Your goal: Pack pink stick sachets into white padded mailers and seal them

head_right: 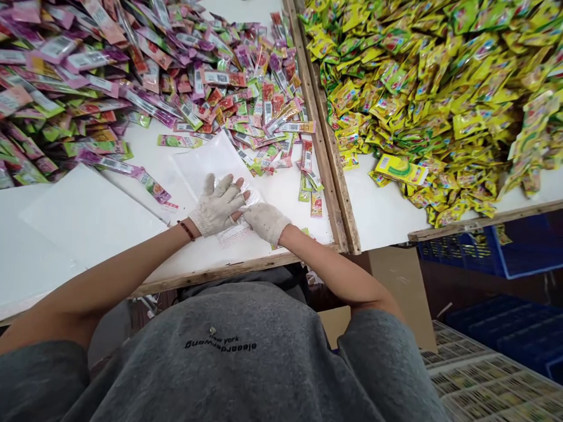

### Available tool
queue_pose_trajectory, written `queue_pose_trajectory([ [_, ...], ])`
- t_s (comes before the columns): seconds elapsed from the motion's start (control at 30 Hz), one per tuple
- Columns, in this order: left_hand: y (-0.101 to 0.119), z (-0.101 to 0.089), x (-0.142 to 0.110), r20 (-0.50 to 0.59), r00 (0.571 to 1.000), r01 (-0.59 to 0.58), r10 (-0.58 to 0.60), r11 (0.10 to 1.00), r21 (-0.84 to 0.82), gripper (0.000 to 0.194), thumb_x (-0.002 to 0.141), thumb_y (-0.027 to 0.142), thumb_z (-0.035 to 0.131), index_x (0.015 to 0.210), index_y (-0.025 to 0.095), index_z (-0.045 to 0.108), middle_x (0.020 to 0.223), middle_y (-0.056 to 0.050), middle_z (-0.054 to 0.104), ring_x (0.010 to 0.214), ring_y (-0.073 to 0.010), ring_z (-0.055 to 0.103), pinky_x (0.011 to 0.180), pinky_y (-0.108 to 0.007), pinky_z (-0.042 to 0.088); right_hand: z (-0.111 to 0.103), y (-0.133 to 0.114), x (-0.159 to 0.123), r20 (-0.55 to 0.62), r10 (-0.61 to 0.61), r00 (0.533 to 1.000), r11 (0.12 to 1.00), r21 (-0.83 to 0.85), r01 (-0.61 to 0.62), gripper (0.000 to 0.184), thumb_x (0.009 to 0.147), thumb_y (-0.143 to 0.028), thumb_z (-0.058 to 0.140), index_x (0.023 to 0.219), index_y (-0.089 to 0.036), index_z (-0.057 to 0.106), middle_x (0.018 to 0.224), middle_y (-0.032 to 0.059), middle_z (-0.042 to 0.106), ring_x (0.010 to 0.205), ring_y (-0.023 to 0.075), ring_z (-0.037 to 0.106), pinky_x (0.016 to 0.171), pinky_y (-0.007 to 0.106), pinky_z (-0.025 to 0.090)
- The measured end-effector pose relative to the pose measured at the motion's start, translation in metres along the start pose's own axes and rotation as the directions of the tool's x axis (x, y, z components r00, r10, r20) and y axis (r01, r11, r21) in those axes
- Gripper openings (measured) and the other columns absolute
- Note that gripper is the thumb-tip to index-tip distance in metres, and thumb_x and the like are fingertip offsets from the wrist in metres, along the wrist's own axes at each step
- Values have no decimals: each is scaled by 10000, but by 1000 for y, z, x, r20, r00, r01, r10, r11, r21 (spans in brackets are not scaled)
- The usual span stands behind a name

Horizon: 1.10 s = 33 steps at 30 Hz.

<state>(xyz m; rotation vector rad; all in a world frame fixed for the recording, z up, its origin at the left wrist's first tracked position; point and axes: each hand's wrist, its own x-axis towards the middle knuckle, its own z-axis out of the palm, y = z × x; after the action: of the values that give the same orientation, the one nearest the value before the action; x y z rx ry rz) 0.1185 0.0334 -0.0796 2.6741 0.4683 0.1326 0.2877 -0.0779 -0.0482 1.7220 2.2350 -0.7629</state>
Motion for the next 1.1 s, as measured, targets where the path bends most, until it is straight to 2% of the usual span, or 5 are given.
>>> queue_pose_trajectory([
  [0.43,-19,7,14,63,991,-124,116,980,156,542,957,300,626,1490,211,581,1712,-143,437,1630,-412,292,1293,-765,42,-19,19,-94,-183,154,971,983,-76,-170,255,962,-42,531,1042,-180,730,941,102,747,908,234,665,817,337,468],
  [0.53,-27,4,9,29,988,-155,152,977,150,601,989,464,598,1533,217,541,1697,-150,455,1631,-407,295,1311,-731,55,-22,65,-141,-357,500,789,822,-90,-562,293,957,-66,488,1112,-154,721,987,156,754,914,280,684,798,379,498],
  [0.63,-24,-2,-22,-89,975,-189,205,969,162,745,998,669,508,1580,204,478,1714,-174,421,1648,-394,264,1340,-664,105,-8,93,-152,-581,503,640,772,-31,-635,413,948,-112,512,1331,-103,665,1350,263,696,1203,360,671,939,486,553],
  [0.87,-2,11,-104,-57,988,-128,140,975,184,675,1011,500,508,1570,120,503,1644,-226,510,1567,-389,434,1272,-598,381,36,73,-40,-355,-127,926,987,-136,83,566,1030,-60,453,1512,-313,607,1608,42,601,1564,238,453,1294,556,350],
  [1.1,0,20,-96,-238,965,-66,107,982,176,414,955,239,554,1348,181,672,1419,-191,700,1357,-323,646,1126,-537,563,27,81,-1,-316,-249,916,959,51,278,273,1044,-139,542,1111,-250,783,1419,88,740,1418,230,611,1231,549,454],
])
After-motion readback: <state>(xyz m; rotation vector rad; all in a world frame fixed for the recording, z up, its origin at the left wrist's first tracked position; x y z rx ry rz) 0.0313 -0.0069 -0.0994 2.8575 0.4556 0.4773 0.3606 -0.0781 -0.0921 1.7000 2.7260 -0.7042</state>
